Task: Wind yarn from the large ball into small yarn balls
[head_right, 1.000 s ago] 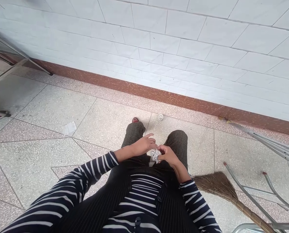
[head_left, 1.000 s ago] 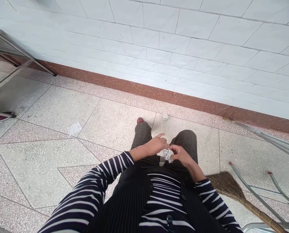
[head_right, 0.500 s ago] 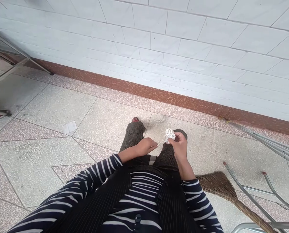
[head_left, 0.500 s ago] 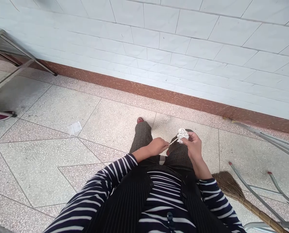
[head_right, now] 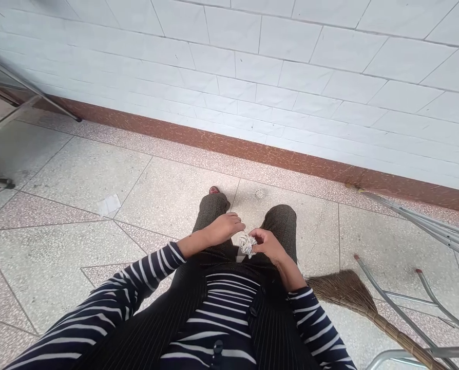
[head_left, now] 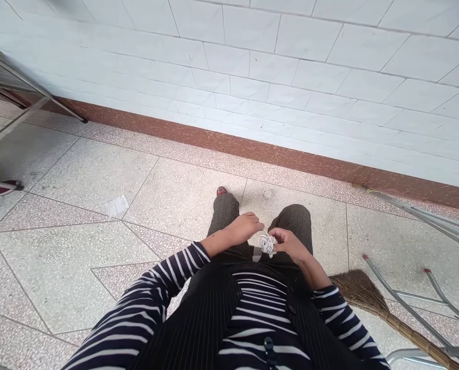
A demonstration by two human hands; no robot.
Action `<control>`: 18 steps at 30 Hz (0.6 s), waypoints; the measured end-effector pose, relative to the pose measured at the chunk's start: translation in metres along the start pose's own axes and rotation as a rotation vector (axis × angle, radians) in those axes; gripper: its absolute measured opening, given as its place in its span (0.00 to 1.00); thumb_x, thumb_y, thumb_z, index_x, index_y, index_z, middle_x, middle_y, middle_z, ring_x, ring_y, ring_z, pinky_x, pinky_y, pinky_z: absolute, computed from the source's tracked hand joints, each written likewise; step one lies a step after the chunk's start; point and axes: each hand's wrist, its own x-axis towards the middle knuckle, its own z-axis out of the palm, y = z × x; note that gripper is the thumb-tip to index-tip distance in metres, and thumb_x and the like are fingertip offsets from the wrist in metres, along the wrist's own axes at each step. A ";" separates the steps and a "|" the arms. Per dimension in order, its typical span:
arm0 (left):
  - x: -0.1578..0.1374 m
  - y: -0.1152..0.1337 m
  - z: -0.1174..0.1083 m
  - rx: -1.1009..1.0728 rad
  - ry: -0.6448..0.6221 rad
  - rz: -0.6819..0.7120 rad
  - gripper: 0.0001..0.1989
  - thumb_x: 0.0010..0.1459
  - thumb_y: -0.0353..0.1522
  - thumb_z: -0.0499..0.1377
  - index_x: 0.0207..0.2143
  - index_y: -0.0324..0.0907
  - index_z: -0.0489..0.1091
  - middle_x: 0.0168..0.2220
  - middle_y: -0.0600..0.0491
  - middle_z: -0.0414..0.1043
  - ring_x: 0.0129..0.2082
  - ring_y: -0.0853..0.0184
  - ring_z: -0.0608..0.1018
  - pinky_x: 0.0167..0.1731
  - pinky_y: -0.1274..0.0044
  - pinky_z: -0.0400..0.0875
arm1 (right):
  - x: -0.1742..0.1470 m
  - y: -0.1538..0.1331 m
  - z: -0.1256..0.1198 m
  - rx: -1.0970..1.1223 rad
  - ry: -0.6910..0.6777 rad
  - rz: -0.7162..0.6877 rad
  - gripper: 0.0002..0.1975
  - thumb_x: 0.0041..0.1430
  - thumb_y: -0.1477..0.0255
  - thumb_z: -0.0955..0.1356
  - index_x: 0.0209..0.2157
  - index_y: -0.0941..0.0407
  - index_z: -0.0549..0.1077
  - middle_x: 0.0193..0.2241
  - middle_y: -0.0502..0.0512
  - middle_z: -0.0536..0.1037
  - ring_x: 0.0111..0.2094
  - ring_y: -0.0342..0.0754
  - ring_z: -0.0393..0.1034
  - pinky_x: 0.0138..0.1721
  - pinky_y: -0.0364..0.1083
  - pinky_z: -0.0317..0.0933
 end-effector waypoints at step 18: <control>-0.001 0.023 0.008 -0.014 -0.081 -0.143 0.12 0.70 0.32 0.52 0.36 0.39 0.74 0.33 0.48 0.77 0.36 0.63 0.79 0.36 0.76 0.66 | 0.032 0.004 -0.005 -0.127 0.447 -0.106 0.21 0.44 0.68 0.75 0.42 0.55 0.75 0.41 0.56 0.77 0.43 0.52 0.70 0.50 0.54 0.66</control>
